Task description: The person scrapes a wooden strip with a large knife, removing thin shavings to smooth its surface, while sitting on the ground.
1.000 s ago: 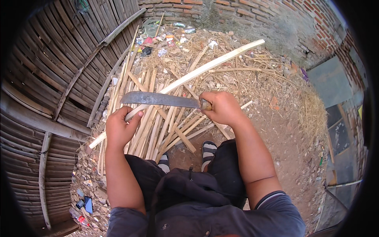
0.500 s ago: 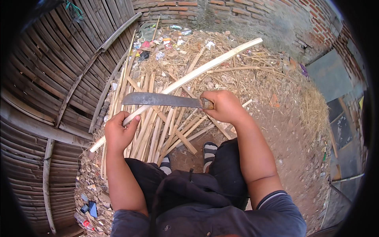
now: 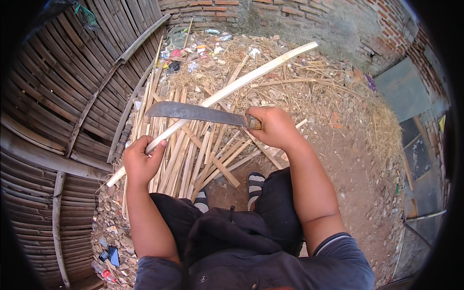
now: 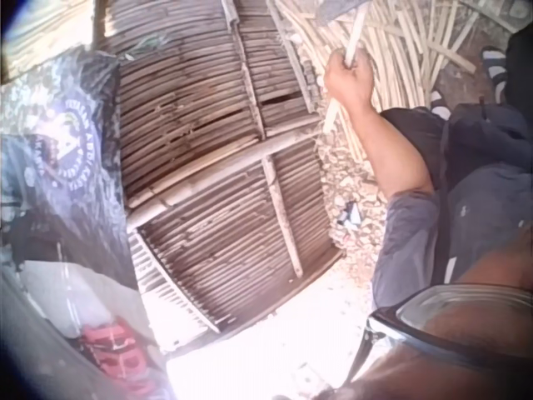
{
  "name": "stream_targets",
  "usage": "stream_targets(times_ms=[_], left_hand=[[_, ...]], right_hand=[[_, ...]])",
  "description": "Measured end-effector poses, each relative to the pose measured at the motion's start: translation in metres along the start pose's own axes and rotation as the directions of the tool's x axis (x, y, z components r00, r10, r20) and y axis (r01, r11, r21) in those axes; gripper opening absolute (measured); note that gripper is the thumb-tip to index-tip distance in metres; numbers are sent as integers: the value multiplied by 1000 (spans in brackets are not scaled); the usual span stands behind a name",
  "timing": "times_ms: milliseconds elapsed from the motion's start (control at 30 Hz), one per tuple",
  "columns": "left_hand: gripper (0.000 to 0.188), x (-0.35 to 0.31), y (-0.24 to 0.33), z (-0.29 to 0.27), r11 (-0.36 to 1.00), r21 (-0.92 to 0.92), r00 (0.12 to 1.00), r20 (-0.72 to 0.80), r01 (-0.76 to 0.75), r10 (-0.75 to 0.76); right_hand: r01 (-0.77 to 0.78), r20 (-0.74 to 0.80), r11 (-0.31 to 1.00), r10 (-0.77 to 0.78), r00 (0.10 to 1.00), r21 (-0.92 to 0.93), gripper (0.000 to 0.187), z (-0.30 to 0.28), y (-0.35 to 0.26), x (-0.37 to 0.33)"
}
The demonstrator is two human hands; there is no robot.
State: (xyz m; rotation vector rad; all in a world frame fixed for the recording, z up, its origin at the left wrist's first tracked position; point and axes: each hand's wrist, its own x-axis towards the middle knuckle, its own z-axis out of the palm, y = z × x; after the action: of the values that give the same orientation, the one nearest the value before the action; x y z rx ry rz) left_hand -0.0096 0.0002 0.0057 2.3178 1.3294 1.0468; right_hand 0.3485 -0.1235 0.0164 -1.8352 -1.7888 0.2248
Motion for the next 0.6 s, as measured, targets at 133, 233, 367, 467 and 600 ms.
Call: stream_targets(times_ms=[133,233,367,467,600], left_hand=[[32,-2,-6,-6,1000,0,1000,-8,21,-21],[30,3,-9,-8,1000,-8,999,-31,15,-15],[32,3,-8,-7,1000,11,999,-40,6,-5],[32,3,-10,-1,1000,0,999,-43,-8,8],[29,-2,-7,-3,1000,-8,1000,-18,5,-5]], right_hand=[[-85,-57,995,89,994,59,25,-6,10,3],[-271,-221,918,339,914,288,26,-18,54,4],[-227,-291,902,344,893,368,26,-12,48,3],[-139,-186,970,176,967,198,27,-5,26,2],[16,-57,1000,-16,998,-3,27,-1,7,2]])
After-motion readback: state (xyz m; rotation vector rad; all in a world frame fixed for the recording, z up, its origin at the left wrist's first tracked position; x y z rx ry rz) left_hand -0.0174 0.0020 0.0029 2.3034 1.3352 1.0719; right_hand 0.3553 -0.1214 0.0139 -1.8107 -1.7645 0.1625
